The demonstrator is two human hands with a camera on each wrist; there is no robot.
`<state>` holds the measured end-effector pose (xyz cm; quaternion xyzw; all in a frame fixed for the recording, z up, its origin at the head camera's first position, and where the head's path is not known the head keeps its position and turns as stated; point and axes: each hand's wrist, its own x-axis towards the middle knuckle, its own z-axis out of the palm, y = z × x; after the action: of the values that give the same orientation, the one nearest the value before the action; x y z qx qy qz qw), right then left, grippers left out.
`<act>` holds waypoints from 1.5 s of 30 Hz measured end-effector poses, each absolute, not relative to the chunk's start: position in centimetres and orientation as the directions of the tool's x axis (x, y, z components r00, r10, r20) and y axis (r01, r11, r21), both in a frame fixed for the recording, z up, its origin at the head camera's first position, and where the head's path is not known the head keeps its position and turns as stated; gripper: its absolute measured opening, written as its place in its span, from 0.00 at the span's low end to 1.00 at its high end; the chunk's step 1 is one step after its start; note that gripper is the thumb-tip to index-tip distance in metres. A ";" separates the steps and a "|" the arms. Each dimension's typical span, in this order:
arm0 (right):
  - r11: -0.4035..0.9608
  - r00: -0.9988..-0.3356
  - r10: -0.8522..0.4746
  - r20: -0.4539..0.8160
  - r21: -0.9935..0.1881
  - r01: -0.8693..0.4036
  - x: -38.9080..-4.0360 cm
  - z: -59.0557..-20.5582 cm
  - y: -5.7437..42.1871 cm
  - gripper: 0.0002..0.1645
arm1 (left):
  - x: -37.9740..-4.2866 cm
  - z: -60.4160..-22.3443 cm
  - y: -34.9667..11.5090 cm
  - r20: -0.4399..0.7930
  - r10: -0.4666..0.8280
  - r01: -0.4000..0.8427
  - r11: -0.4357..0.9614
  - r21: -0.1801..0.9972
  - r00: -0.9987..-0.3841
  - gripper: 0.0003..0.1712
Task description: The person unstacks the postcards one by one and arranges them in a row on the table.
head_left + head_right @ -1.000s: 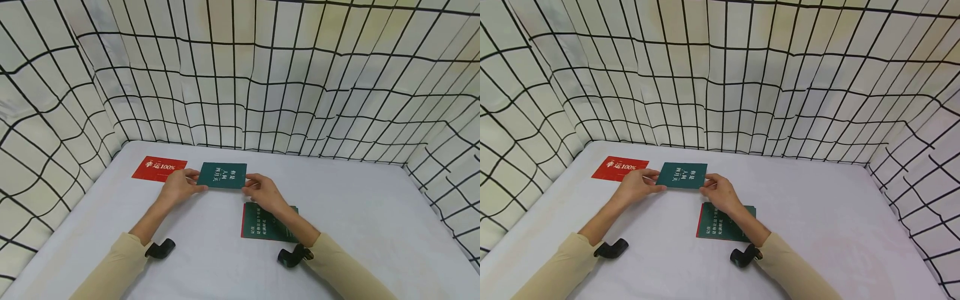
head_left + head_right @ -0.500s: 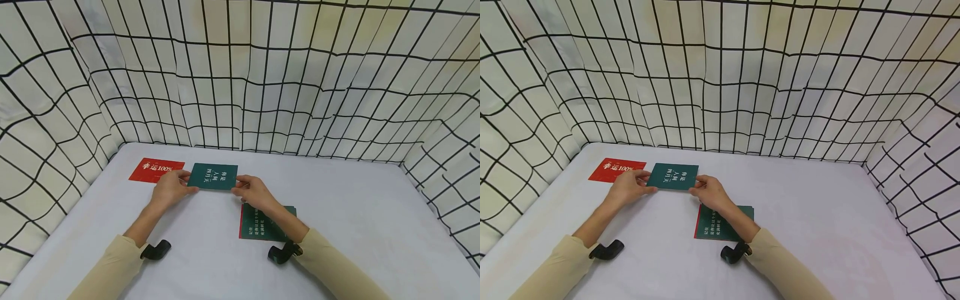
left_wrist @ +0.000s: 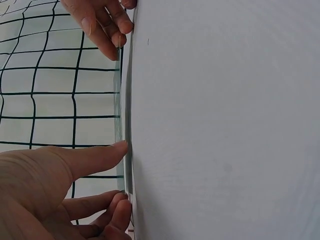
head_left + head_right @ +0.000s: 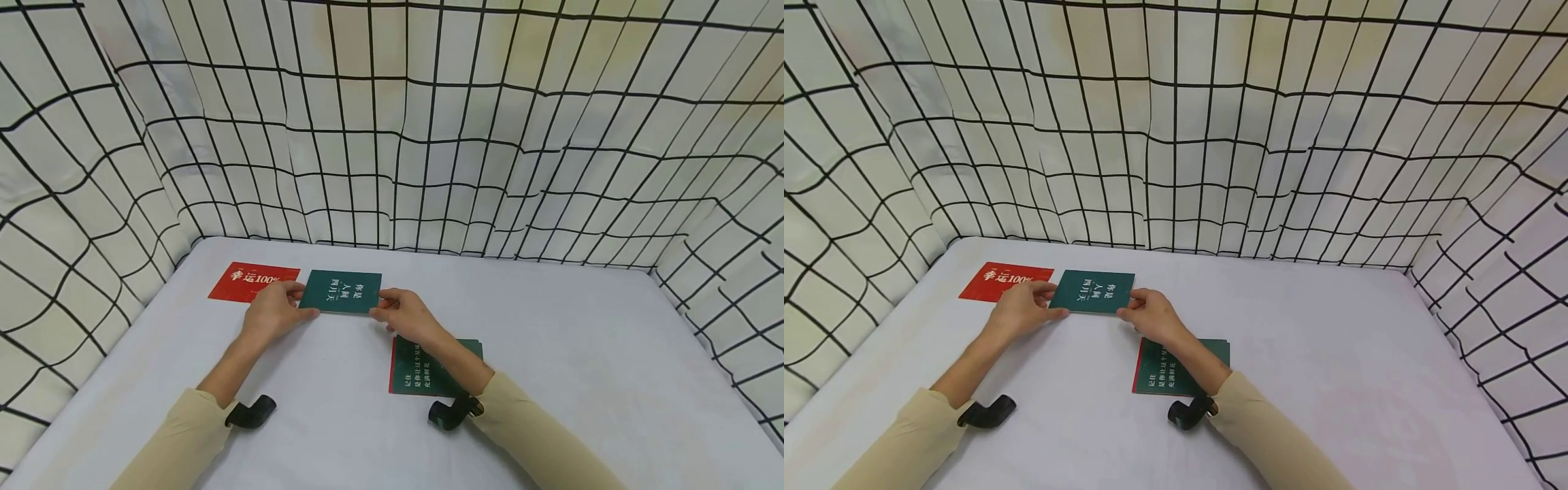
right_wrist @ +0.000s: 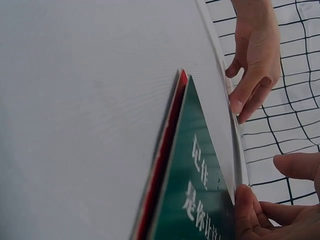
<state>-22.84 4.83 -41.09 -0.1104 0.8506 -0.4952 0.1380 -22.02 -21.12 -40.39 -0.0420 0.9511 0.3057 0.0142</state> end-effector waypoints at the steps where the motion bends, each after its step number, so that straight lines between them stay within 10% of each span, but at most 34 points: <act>1: 0.487 -0.937 -0.326 -0.126 -0.872 -0.052 -22.9 -41.1 4.8 0.36 | -22.0 -40.4 -21.2 -0.053 -0.071 -0.089 0.811 0.578 -0.996 0.39; 45: 0.500 -0.933 -0.337 -0.129 -0.864 -0.061 -23.8 -41.3 3.7 0.27 | -21.6 -40.4 -21.4 -0.065 -0.107 -0.124 0.806 0.578 -0.992 0.45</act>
<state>-23.78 3.67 -41.34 -0.1164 0.8544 -0.4861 0.1418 -21.61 -21.45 -40.40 -0.0608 0.9503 0.3050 0.0145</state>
